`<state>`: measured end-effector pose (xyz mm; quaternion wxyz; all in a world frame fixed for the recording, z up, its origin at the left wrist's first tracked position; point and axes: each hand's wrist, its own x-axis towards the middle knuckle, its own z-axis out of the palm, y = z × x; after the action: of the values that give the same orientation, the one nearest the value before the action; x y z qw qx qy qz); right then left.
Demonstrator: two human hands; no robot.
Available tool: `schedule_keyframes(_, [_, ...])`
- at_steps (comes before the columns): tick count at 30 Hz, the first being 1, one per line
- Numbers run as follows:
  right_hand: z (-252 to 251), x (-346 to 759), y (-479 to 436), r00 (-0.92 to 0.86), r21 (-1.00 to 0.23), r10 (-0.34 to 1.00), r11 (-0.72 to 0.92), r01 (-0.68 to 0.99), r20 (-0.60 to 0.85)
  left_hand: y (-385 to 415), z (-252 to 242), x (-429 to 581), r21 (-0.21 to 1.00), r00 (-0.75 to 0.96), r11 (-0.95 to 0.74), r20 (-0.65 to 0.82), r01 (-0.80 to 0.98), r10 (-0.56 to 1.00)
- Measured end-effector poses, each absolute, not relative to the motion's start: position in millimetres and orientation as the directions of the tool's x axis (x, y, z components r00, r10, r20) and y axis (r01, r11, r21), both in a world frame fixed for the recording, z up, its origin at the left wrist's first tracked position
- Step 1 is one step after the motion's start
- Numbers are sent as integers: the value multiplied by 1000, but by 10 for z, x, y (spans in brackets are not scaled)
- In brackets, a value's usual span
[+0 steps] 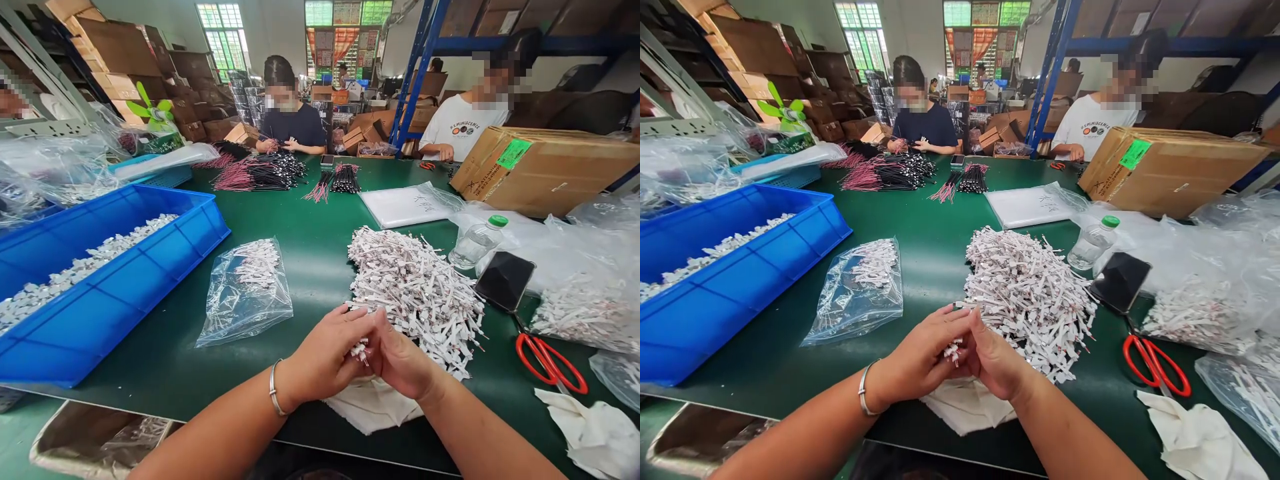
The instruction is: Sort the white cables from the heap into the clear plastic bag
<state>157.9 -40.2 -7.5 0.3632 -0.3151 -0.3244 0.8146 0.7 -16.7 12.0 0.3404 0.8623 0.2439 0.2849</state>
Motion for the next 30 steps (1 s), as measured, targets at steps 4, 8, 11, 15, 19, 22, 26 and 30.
schedule_keyframes(4, [-67, 1617, -395, -555, -778, 791, -510, -367, -257, -187, 92, -11, 646, 729, -729, 384, 227, 567])
schedule_keyframes(8, [-42, 1651, -381, -628, -768, 716, -574, -282, -305, -188, 71, -17, 631, 751, -748, 388, 206, 534])
schedule_keyframes(11, [-41, 1643, -373, -609, -753, 711, -602, -267, -352, -172, 75, -13, 647, 756, -738, 384, 191, 531])
schedule_keyframes(15, [-87, 1594, -367, -514, -740, 748, -610, -282, -421, -159, 88, -2, 699, 749, -688, 347, 195, 564])
schedule_keyframes(19, [-115, 1566, -368, -460, -759, 781, -582, -291, -422, -166, 92, 7, 726, 740, -654, 317, 214, 593])
schedule_keyframes(22, [-105, 1574, -370, -471, -780, 786, -561, -275, -400, -167, 89, 10, 776, 715, -599, 302, 199, 630])
schedule_keyframes(26, [-99, 1588, -363, -494, -795, 784, -547, -264, -375, -156, 75, 5, 787, 715, -584, 291, 200, 636])
schedule_keyframes(30, [-114, 1589, -353, -479, -757, 797, -556, -344, -368, -147, 43, -7, 721, 731, -656, 320, 225, 603])
